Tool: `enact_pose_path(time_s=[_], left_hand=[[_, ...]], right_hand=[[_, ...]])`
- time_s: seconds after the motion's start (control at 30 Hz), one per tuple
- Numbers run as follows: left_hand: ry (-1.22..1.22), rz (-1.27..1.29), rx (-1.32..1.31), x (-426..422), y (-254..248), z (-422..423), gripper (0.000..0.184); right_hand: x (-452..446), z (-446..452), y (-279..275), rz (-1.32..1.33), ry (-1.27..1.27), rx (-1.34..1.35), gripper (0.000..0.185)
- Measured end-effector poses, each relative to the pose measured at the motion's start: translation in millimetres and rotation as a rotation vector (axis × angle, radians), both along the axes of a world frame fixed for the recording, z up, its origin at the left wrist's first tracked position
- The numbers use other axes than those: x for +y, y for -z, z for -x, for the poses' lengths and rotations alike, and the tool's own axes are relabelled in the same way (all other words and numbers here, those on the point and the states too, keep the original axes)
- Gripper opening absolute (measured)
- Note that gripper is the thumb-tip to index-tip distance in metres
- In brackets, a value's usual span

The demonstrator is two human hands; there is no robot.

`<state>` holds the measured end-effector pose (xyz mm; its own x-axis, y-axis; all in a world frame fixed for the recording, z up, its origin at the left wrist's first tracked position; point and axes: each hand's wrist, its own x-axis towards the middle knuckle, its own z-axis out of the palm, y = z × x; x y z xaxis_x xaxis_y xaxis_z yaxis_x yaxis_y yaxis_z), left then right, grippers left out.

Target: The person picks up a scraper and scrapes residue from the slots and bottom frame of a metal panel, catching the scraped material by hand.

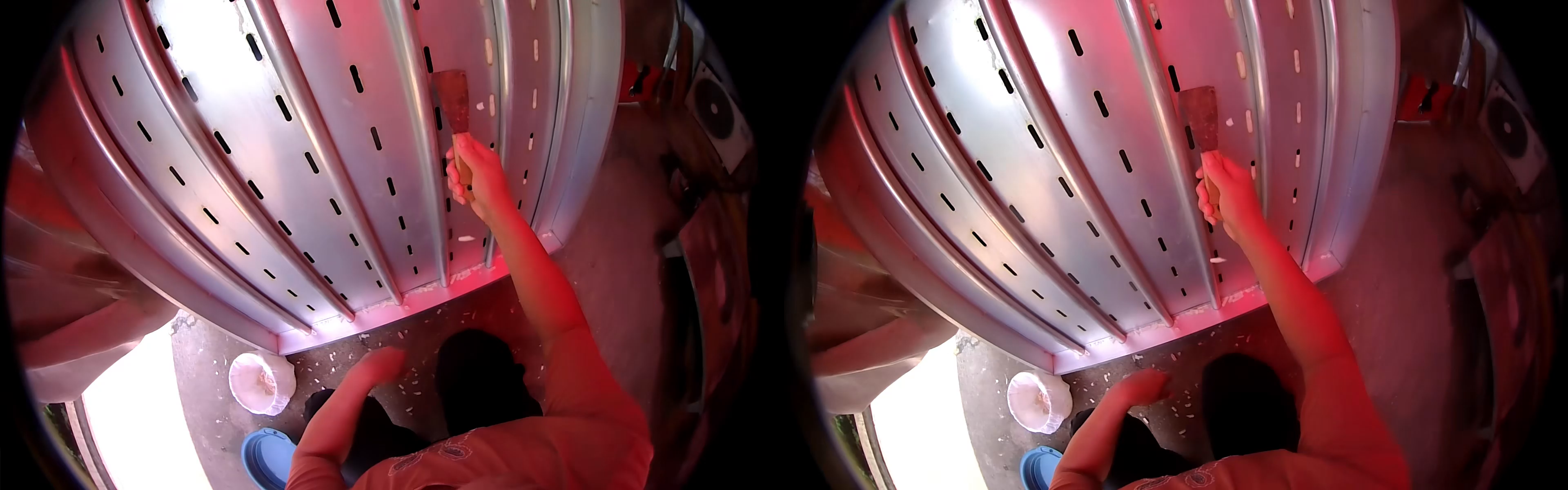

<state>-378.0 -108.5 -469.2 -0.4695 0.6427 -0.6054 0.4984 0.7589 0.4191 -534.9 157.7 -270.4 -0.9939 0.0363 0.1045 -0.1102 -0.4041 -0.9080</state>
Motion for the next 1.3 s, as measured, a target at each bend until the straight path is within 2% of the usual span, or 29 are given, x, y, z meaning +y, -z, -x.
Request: enact_pose_path(time_s=[0.17, 0.3, 0.43, 0.57, 0.67, 0.77, 0.87, 0.97, 1.07, 1.17, 1.27, 1.3], left_hand=[[0.045, 0.016, -0.03, -5.9, 9.6, 4.9, 0.035], [0.022, 0.007, -0.014, -2.5, -6.0, 0.7, 0.035], [-0.022, 0.02, -0.014, -4.2, -16.5, 2.7, 0.035], [-0.017, -0.055, 0.068, -6.2, -6.3, -1.9, 0.036], [-0.008, -0.073, 0.055, -6.3, -2.3, 3.8, 0.036], [0.013, -0.054, 0.042, -2.0, -2.4, -0.7, 0.035], [0.025, -0.033, 0.009, -3.4, 3.4, 1.5, 0.035], [0.033, 0.013, -0.031, -1.6, 8.8, 11.4, 0.036], [0.027, 0.008, -0.019, -2.7, 6.8, 10.8, 0.036], [0.004, -0.004, -0.02, -2.8, -1.6, 11.8, 0.036], [-0.016, -0.017, -0.025, -4.7, 9.5, 11.5, 0.035], [-0.003, -0.009, -0.035, -4.3, 7.6, 10.9, 0.035]], right_hand=[[-4.9, 21.1, -37.0, 0.004, 0.057, 0.123, 0.033], [-5.3, 35.3, -77.5, -0.046, 0.064, 0.128, 0.034], [-1.9, 33.4, -73.3, -0.102, 0.086, 0.088, 0.035], [-10.1, 45.7, -90.5, -0.101, 0.101, 0.11, 0.034], [2.3, 48.7, -87.8, 0.001, -0.062, 0.121, 0.033], [1.1, 52.4, -90.3, -0.129, 0.065, 0.123, 0.032], [2.5, 65.0, -100.1, -0.398, 0.241, 0.196, 0.034], [12.5, 62.9, -99.3, -0.361, 0.143, 0.215, 0.033], [9.4, 61.8, -92.2, -0.964, 0.754, 0.553, 0.027], [21.6, 56.5, -84.3, -1.079, 0.873, 0.573, 0.028], [34.8, 57.9, -76.4, -0.837, 0.623, 0.523, 0.036], [36.0, 51.2, -79.8, -0.651, 0.46, 0.424, 0.036]])
